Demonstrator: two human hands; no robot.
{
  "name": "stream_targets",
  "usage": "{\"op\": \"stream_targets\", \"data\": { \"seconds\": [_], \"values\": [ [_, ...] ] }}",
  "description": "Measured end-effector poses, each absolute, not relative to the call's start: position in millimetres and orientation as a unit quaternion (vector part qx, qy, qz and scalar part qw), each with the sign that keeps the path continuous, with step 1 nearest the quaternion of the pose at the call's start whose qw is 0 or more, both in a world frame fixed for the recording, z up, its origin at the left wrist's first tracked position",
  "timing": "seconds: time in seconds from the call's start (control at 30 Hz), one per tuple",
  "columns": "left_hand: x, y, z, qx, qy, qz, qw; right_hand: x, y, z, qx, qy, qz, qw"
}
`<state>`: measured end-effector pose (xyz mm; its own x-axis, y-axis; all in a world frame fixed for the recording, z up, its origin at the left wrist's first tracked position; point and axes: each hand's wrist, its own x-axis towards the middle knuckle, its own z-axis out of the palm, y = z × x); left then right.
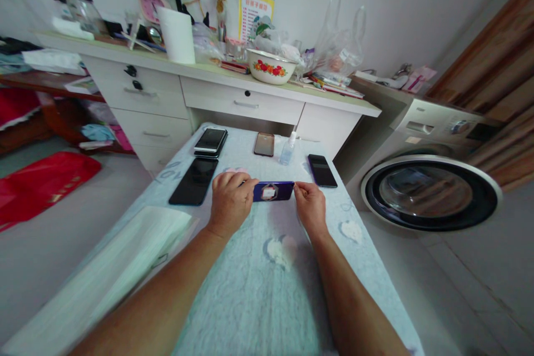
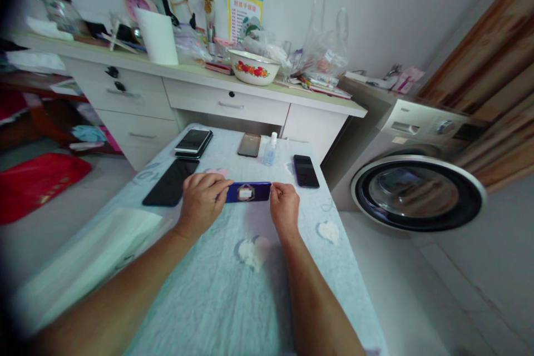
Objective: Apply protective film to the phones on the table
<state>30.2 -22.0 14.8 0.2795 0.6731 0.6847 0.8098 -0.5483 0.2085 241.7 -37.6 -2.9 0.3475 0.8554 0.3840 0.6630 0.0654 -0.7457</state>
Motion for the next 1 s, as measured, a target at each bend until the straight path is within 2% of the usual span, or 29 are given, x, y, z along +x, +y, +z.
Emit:
{"op": "stream_targets", "data": {
  "seconds": [0.23,0.57,0.7,0.83,1.0],
  "values": [
    [30.7,-20.7,12.7,-0.795,-0.47,-0.372,0.09,240.7,-38.2,-3.1,-0.708,-0.571,0.104,0.404],
    [30.1,-20.9,13.0,-0.795,-0.467,-0.377,0.091,243.5,-32.1,-15.3,-0.647,-0.527,0.145,0.532],
    [30.8,-21.1,14.1,-0.794,-0.469,-0.377,0.089,242.3,-31.8,-15.7,-0.642,-0.525,0.146,0.538],
    [31.5,-21.6,15.6,-0.793,-0.469,-0.379,0.087,242.0,-33.8,-12.0,-0.67,-0.538,0.156,0.488],
    [31.8,-21.7,16.0,-0.793,-0.47,-0.377,0.084,239.5,-38.5,-2.4,-0.719,-0.587,0.122,0.351]
  ]
}}
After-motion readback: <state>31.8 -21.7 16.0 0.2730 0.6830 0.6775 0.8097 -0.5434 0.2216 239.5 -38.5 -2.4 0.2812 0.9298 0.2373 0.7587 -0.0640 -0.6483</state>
